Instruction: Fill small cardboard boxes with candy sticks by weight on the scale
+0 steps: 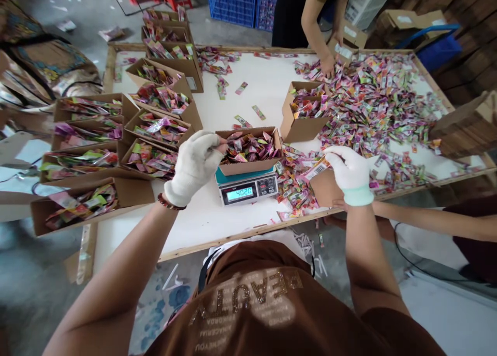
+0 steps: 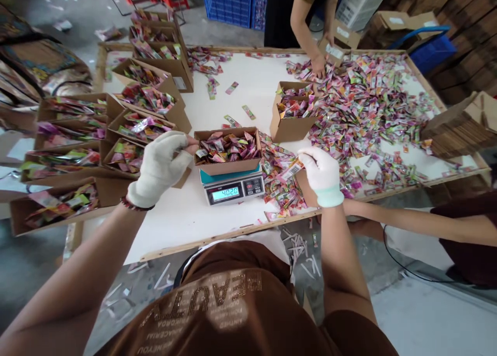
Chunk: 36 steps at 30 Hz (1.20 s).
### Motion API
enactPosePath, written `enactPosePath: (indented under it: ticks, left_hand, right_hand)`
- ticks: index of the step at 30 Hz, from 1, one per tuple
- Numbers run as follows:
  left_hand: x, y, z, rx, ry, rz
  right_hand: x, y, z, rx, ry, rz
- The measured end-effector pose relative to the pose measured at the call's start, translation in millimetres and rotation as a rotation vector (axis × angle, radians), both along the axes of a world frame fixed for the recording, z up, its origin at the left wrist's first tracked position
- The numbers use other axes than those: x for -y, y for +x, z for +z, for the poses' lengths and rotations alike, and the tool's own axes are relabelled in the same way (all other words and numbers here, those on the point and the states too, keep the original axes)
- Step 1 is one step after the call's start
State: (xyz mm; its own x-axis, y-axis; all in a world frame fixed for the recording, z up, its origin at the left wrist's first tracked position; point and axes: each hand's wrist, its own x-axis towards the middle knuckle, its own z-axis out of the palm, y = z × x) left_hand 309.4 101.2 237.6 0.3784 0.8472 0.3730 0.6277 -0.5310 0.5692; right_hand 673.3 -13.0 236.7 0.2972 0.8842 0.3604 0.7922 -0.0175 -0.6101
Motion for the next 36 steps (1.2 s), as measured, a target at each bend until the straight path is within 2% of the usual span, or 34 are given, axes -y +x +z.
enactPosePath:
  ticks: [3,6,8,10,13,16,18,21,24,26,28,30,32,34,36]
  left_hand:
    - [-2.4,13.2,-0.5,0.011,-0.002,-0.034]
    - [-6.4,31.2,-9.6,-0.049,-0.024,-0.072]
    - [-9.4,46.9,-21.8,-0.219,-0.078,-0.105]
    - [-11.7,65.8,-37.4,-0.497,-0.184,-0.149]
    - [-10.9,95.3,-58.5,-0.825,-0.298,-0.216]
    - [-2.4,109.4,-65.1,-0.873,-0.301,-0.248]
    - [7.8,100.8,-60.7,-0.864,-0.303,-0.264]
    - [32.2,59.1,-45.4,-0.854,-0.327,-0.271]
    - [71.3,-2.6,-26.3,-0.839,-0.382,-0.264]
    - [101.9,-46.9,-17.9,-0.835,-0.446,-0.250]
    - [130.0,-92.6,-19.3,-0.854,-0.540,-0.204]
    - [152.0,-140.1,-34.6,-0.897,-0.638,-0.118]
    - [166.4,-188.6,-62.3,-0.917,-0.653,-0.026]
    - [174.0,-235.6,-95.7,-0.943,-0.648,0.054]
    - [174.9,-276.6,-126.4,-0.879,-0.619,0.152]
  right_hand:
    - [-3.8,3.8,-12.9,-0.021,-0.045,0.034]
    - [-8.3,20.7,-38.2,0.007,-0.200,0.072]
    - [-3.3,40.5,-55.1,0.108,-0.334,-0.021]
    - [12.3,62.3,-65.8,0.230,-0.454,-0.165]
    - [44.2,83.9,-68.8,0.317,-0.570,-0.245]
    - [61.3,87.1,-67.3,0.335,-0.608,-0.224]
    - [61.7,85.6,-67.5,0.372,-0.654,-0.257]
    - [58.3,88.9,-67.6,0.442,-0.720,-0.315]
    - [56.2,97.8,-61.8,0.549,-0.697,-0.294]
    - [51.7,91.9,-52.7,0.639,-0.616,-0.228]
    - [40.1,65.2,-42.2,0.697,-0.489,-0.107]
    - [17.6,18.9,-37.3,0.699,-0.369,0.068]
    - [-15.3,-35.8,-42.0,0.649,-0.306,0.251]
    - [-51.9,-86.4,-54.2,0.607,-0.346,0.355]
    - [-83.1,-124.6,-67.6,0.619,-0.438,0.463]
